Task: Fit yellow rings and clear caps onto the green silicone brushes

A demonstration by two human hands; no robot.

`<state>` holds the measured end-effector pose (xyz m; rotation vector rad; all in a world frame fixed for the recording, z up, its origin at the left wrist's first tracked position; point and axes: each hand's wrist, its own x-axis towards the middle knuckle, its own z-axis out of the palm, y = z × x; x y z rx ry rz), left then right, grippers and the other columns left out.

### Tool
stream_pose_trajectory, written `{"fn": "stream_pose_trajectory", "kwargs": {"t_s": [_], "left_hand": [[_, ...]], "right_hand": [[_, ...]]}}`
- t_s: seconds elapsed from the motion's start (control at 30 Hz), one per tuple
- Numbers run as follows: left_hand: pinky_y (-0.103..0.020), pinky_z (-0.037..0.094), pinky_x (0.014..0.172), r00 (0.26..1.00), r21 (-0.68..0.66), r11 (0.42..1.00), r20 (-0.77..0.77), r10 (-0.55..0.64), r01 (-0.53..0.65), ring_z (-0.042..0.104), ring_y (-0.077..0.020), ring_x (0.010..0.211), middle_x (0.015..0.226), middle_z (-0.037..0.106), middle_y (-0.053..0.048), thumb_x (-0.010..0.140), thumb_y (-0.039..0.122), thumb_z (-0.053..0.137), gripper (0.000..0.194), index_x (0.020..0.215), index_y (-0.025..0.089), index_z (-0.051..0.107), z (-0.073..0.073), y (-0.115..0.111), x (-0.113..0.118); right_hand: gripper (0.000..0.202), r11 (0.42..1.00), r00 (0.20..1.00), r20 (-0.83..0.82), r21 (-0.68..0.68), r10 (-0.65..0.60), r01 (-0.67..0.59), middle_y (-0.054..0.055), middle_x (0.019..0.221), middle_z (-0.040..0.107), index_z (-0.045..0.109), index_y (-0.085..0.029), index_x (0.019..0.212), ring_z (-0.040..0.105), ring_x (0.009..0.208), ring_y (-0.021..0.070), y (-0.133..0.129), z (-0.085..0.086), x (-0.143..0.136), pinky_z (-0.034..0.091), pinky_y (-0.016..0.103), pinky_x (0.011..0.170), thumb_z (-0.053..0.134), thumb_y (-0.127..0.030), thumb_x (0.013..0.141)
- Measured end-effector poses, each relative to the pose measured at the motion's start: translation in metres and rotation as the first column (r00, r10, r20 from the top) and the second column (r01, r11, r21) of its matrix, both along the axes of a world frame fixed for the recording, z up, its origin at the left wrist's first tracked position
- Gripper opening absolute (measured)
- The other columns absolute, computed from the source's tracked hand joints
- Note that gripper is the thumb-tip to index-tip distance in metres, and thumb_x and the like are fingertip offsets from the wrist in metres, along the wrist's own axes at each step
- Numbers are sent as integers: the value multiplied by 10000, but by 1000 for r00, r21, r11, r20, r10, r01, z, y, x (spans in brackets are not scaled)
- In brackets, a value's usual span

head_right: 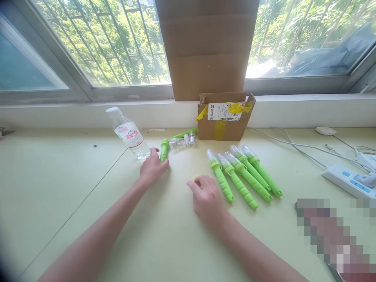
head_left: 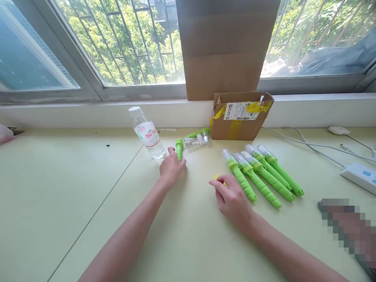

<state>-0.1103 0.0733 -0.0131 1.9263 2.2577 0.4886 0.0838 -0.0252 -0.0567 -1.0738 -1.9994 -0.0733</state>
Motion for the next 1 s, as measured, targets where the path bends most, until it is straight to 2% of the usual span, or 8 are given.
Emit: {"fn": "stream_pose_trajectory", "kwargs": {"t_s": [0.07, 0.13, 0.23, 0.37, 0.47, 0.6, 0.83, 1.0], "left_hand": [[-280, 341, 508, 1000, 41, 999, -21, -17, 18, 645, -274, 666, 763, 657, -90, 857, 290, 434, 381, 1213, 171, 367, -4, -17, -1], [-259, 308, 478, 996, 181, 980, -44, -80, 87, 597, -219, 545, 683, 622, -35, 886, 303, 396, 312, 1174, 182, 401, -10, -39, 0], [-222, 299, 449, 943, 381, 881, 66, -327, 279, 459, -113, 402, 642, 572, 32, 904, 283, 389, 195, 1077, 211, 444, -19, -68, 3], [-189, 320, 436, 862, 557, 794, 253, -440, 242, 401, -73, 389, 618, 532, 60, 900, 220, 404, 185, 1076, 216, 461, -21, -80, 10], [-184, 338, 435, 802, 561, 787, 330, -498, 257, 443, -74, 430, 636, 551, 48, 873, 189, 435, 170, 1029, 207, 501, -20, -79, 12], [-192, 348, 426, 719, 541, 809, 466, -516, 231, 432, -77, 406, 537, 502, 64, 842, 177, 447, 113, 890, 198, 548, -20, -79, 10], [-215, 353, 408, 578, 477, 842, 624, -526, 252, 451, -96, 383, 465, 450, 65, 801, 199, 441, 125, 795, 191, 565, -21, -80, 7], [-230, 400, 448, 518, 394, 868, 697, -496, 301, 501, -111, 449, 529, 507, 39, 811, 225, 434, 146, 838, 190, 573, -22, -81, 8]], "right_hand": [[323, 1000, 998, -60, -6, 22, -22, 86, 869, 523, 608, -164, 1004, 539, 822, 205, -1, 0, 0, 477, 348, 704, 418, 33, 831], [306, 998, 985, -169, -45, 30, -38, 70, 872, 514, 602, -183, 1019, 548, 812, 189, -1, 2, -1, 486, 330, 692, 431, 4, 848], [244, 987, 931, -363, -158, -33, -27, 49, 862, 507, 612, -207, 1000, 557, 773, 168, -2, 7, -1, 493, 309, 662, 465, -61, 871], [160, 951, 816, -553, -309, -167, -15, 39, 884, 521, 629, -224, 950, 576, 780, 169, 0, 9, 3, 502, 313, 670, 498, -153, 889], [128, 926, 713, -654, -376, -253, -16, 30, 909, 529, 620, -233, 948, 597, 780, 160, 4, 8, 7, 513, 308, 679, 504, -203, 900], [105, 914, 611, -721, -406, -327, 11, 21, 906, 558, 597, -232, 953, 621, 778, 151, 7, 7, 9, 522, 316, 721, 501, -240, 911], [113, 915, 617, -713, -402, -333, 29, 40, 948, 566, 597, -222, 975, 623, 873, 183, 6, 7, 6, 525, 344, 756, 533, -274, 898], [203, 929, 603, -764, -356, -231, -96, 67, 1028, 530, 593, -220, 1053, 585, 959, 198, 4, 9, 4, 537, 371, 830, 598, -267, 856]]}}
